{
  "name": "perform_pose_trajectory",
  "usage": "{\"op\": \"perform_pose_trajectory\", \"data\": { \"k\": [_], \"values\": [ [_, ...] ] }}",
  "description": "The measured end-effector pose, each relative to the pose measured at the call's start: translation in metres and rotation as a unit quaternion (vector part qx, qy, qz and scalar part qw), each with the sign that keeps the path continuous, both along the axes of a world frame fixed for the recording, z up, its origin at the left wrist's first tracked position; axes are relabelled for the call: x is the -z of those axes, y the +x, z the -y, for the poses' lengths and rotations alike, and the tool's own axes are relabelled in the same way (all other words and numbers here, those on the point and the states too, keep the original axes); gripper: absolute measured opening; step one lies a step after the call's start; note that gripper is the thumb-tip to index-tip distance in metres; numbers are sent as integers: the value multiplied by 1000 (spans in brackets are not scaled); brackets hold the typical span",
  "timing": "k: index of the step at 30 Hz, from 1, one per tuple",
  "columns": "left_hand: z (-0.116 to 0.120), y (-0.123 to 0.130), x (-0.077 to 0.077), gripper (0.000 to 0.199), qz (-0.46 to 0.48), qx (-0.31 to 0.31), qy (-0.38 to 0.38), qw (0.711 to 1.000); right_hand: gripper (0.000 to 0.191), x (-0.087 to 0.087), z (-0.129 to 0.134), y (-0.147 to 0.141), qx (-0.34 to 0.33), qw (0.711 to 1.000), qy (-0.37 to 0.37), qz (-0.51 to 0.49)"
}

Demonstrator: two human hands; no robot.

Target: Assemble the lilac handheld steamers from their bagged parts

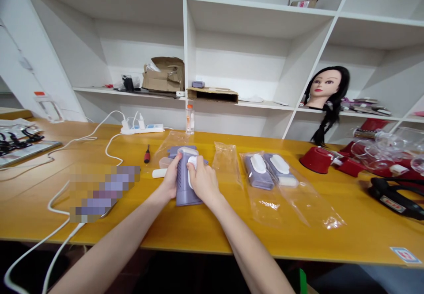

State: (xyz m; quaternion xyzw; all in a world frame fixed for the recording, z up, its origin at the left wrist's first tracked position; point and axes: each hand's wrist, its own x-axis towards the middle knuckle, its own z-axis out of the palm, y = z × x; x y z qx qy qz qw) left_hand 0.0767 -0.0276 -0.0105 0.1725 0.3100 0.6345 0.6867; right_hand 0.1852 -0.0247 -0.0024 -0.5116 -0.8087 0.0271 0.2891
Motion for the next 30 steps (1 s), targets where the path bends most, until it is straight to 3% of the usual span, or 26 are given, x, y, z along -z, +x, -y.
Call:
{"op": "perform_pose_trajectory", "data": {
  "k": [4,6,10,14,19,23,27,30],
  "values": [
    [3,5,-1,35,-3,9,59,998,35,-8,-13,5,-21,997,-5,-80],
    [5,11,-1,35,-6,16,45,999,35,-13,-18,6,-32,994,-21,-98],
    [8,17,1,35,-12,-10,31,999,39,-19,-19,2,9,997,-46,-65],
    [6,12,0,33,-14,-46,22,999,36,-16,-13,-4,-3,999,-16,-51],
    [3,2,-4,32,-18,-39,22,999,36,-8,-12,-8,-21,994,-24,-100],
    [2,-4,-8,35,-16,-7,35,999,43,-5,-9,-2,-63,979,-26,-191],
    [0,-6,-7,41,-2,-9,68,998,62,-4,0,0,-71,981,-4,-179],
    [1,-4,-4,39,-8,-31,86,996,62,-2,4,-4,-41,984,-5,-174]
  ]
}}
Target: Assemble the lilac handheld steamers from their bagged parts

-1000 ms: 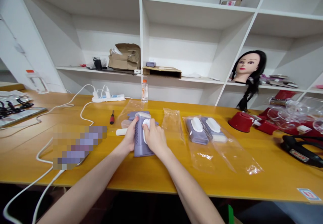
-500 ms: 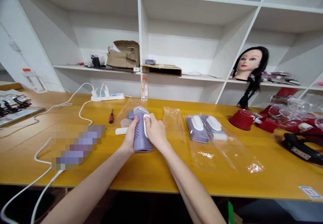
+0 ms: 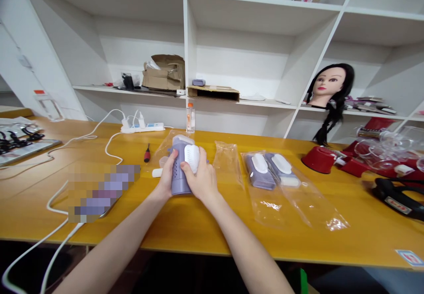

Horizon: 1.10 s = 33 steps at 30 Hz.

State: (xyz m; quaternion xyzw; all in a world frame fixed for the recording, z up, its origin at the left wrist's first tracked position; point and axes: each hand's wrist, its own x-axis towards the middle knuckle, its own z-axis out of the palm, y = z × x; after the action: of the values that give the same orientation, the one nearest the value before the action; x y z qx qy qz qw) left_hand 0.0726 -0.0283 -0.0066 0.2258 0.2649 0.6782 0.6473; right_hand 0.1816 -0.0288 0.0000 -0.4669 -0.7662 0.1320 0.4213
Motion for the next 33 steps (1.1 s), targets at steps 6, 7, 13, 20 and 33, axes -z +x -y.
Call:
{"op": "perform_pose_trajectory", "data": {
  "k": [6,7,13,20,33],
  "values": [
    [6,12,5,41,-5,-21,1,1000,62,0,-2,-1,35,999,0,-7],
    [7,14,6,41,-4,-26,-4,1000,62,-1,-3,0,40,999,1,-5],
    [9,17,7,39,-4,-42,-4,999,59,-2,-8,3,20,1000,7,4],
    [5,-6,-8,37,12,-6,24,1000,60,0,-4,7,-69,997,13,-28],
    [12,-19,1,64,-58,439,20,897,40,-28,-40,54,-277,936,-171,-132]
  ]
}}
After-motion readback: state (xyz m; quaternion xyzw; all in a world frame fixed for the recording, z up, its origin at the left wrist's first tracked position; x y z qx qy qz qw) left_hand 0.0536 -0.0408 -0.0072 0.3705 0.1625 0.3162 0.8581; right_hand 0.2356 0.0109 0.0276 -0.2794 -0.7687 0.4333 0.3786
